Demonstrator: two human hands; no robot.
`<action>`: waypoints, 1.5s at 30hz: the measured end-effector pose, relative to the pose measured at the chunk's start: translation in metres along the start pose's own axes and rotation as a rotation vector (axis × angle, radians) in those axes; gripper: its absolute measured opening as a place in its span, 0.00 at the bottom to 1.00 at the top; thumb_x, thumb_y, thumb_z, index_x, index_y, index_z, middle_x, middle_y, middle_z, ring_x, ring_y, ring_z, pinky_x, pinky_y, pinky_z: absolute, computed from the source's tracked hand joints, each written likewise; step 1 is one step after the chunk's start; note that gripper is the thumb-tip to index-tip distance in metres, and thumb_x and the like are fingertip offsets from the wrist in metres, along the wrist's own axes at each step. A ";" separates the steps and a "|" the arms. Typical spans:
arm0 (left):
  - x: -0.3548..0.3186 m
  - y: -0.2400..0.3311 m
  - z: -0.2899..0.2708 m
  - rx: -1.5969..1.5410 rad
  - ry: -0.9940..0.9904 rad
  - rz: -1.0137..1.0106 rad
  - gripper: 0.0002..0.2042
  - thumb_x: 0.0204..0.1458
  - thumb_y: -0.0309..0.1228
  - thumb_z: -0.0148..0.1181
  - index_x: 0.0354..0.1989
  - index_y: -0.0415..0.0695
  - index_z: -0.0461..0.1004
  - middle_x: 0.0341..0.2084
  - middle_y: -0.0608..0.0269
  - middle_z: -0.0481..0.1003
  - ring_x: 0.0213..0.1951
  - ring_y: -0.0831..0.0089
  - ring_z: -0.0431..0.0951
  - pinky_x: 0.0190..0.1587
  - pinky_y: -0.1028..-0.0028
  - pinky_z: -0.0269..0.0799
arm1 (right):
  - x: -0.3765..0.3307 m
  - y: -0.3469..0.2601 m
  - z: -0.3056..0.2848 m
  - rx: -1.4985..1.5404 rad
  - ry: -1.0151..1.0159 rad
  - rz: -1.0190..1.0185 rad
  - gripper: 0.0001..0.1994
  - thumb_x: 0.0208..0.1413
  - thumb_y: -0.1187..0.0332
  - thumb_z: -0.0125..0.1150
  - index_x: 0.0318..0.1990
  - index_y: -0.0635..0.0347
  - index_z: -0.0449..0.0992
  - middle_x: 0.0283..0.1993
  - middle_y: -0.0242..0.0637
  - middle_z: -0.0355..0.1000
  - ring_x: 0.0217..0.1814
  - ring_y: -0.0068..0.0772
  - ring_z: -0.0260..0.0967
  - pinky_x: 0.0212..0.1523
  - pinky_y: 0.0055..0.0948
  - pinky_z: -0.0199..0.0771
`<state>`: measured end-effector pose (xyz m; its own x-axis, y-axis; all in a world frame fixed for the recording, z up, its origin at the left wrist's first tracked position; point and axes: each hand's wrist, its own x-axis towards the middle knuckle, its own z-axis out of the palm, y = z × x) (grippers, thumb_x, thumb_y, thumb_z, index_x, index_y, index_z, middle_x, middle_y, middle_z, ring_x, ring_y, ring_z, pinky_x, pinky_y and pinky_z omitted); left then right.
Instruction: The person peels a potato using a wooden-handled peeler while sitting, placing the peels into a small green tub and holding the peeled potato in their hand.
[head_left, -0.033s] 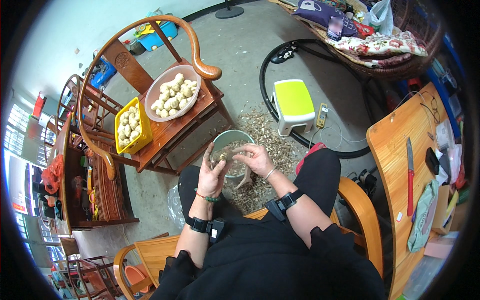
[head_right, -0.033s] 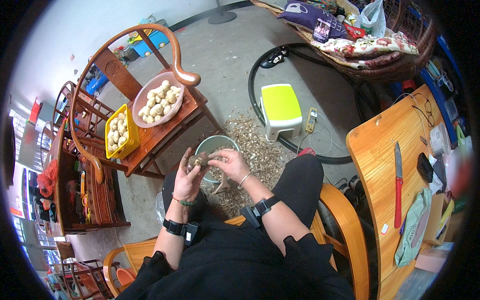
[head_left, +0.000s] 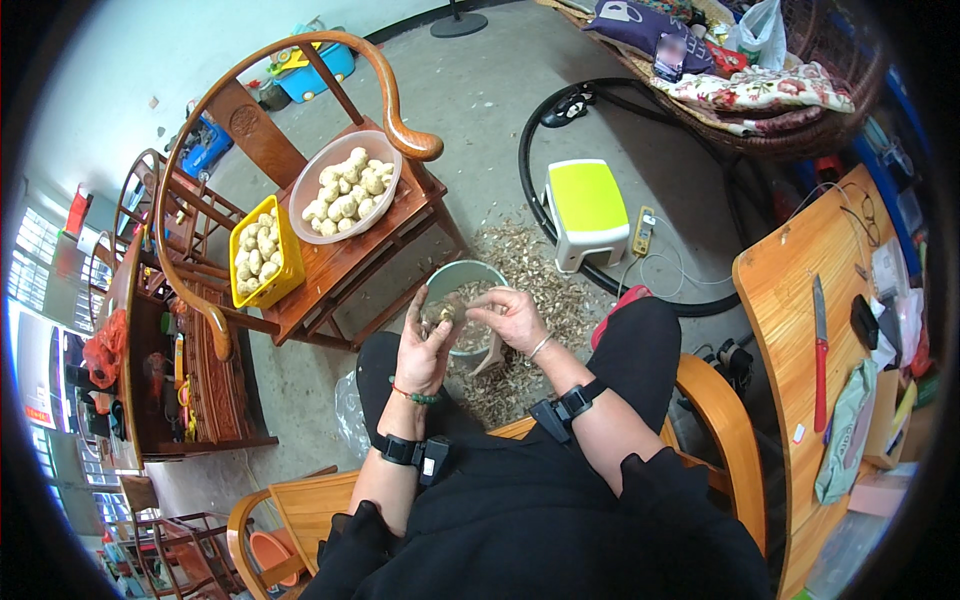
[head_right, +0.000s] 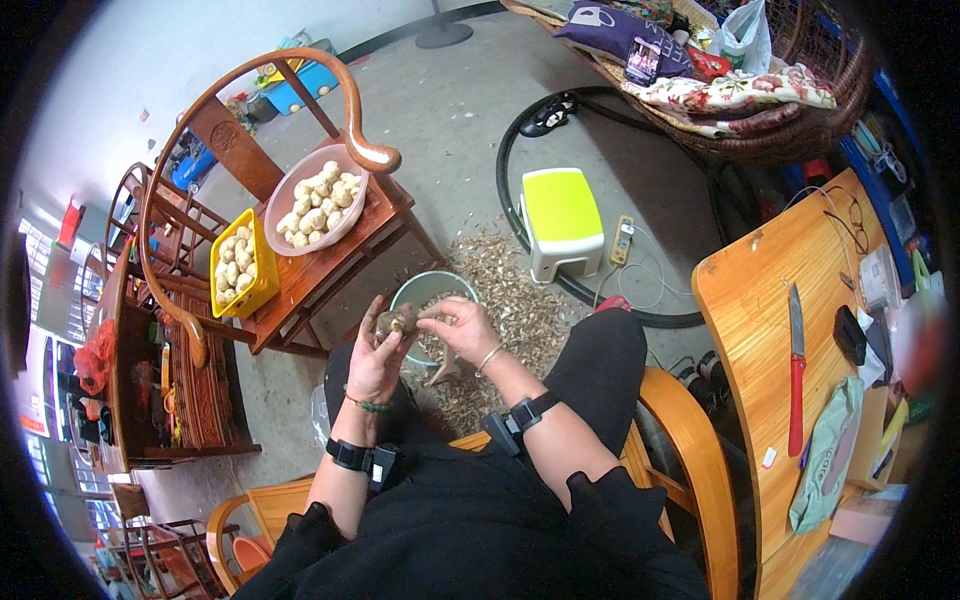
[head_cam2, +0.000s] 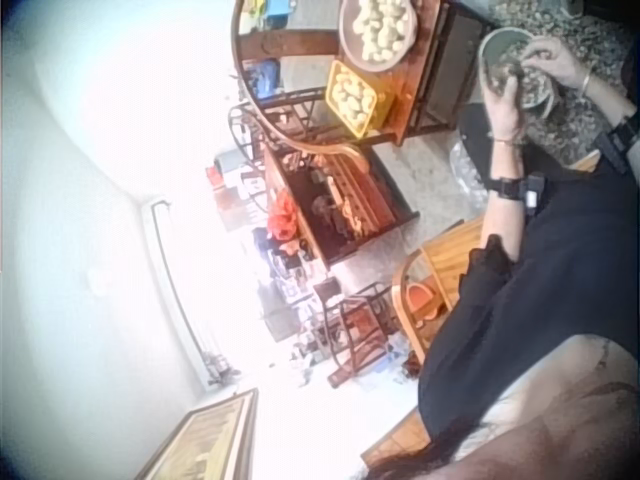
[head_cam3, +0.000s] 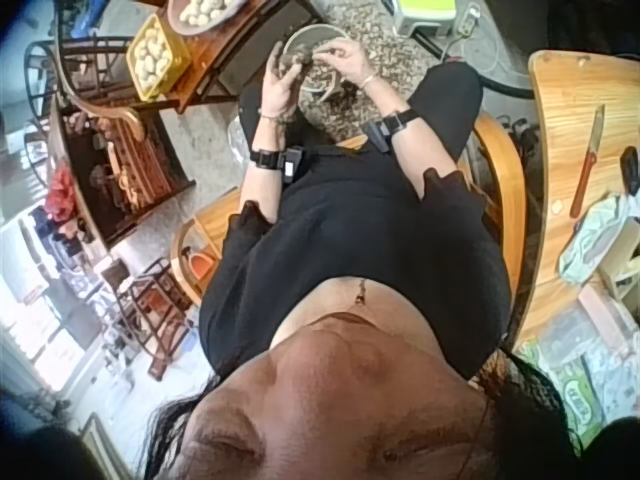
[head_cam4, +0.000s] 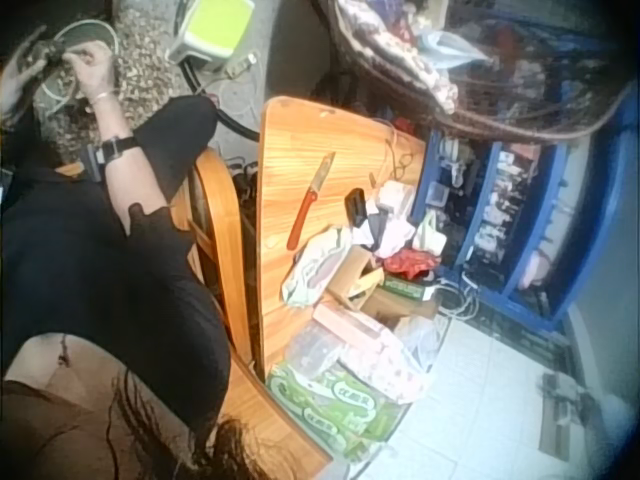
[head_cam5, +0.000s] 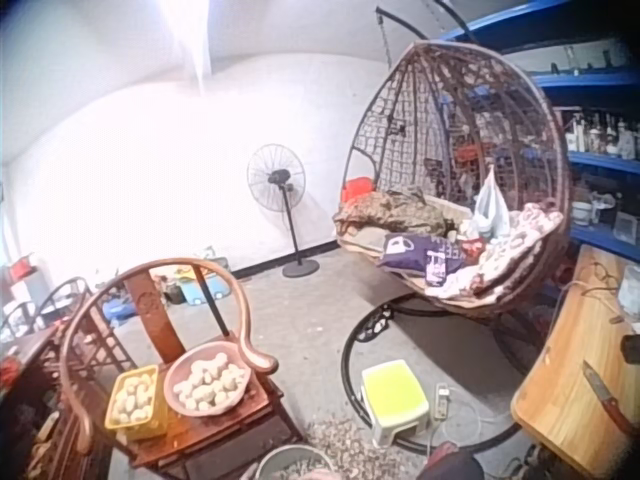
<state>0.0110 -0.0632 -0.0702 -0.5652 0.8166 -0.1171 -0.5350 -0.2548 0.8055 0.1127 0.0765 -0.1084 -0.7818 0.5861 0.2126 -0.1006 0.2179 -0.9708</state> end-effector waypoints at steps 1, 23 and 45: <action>0.000 -0.001 0.000 0.023 -0.009 0.008 0.32 0.50 0.17 0.52 0.63 0.45 0.47 0.53 0.48 0.63 0.54 0.62 0.66 0.58 0.62 0.61 | 0.000 -0.001 -0.001 0.007 0.014 0.010 0.09 0.45 0.69 0.66 0.34 0.62 0.78 0.28 0.29 0.72 0.27 0.15 0.64 0.27 0.19 0.65; 0.000 -0.005 0.008 0.372 -0.046 -0.036 0.34 0.49 0.16 0.52 0.65 0.43 0.45 0.50 0.54 0.67 0.50 0.71 0.68 0.51 0.73 0.65 | 0.002 0.005 0.003 -0.031 0.144 0.109 0.07 0.49 0.68 0.60 0.27 0.64 0.74 0.22 0.32 0.73 0.24 0.20 0.68 0.26 0.24 0.68; 0.003 0.005 0.000 0.087 0.141 -0.167 0.20 0.57 0.30 0.47 0.58 0.41 0.57 0.47 0.59 0.69 0.48 0.67 0.70 0.47 0.64 0.70 | 0.000 -0.006 0.000 -0.127 -0.102 -0.059 0.07 0.43 0.70 0.65 0.29 0.62 0.77 0.27 0.40 0.73 0.29 0.33 0.71 0.30 0.29 0.69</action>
<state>0.0071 -0.0620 -0.0663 -0.5586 0.7618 -0.3282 -0.5759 -0.0714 0.8144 0.1135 0.0754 -0.1022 -0.8359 0.4884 0.2503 -0.0749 0.3504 -0.9336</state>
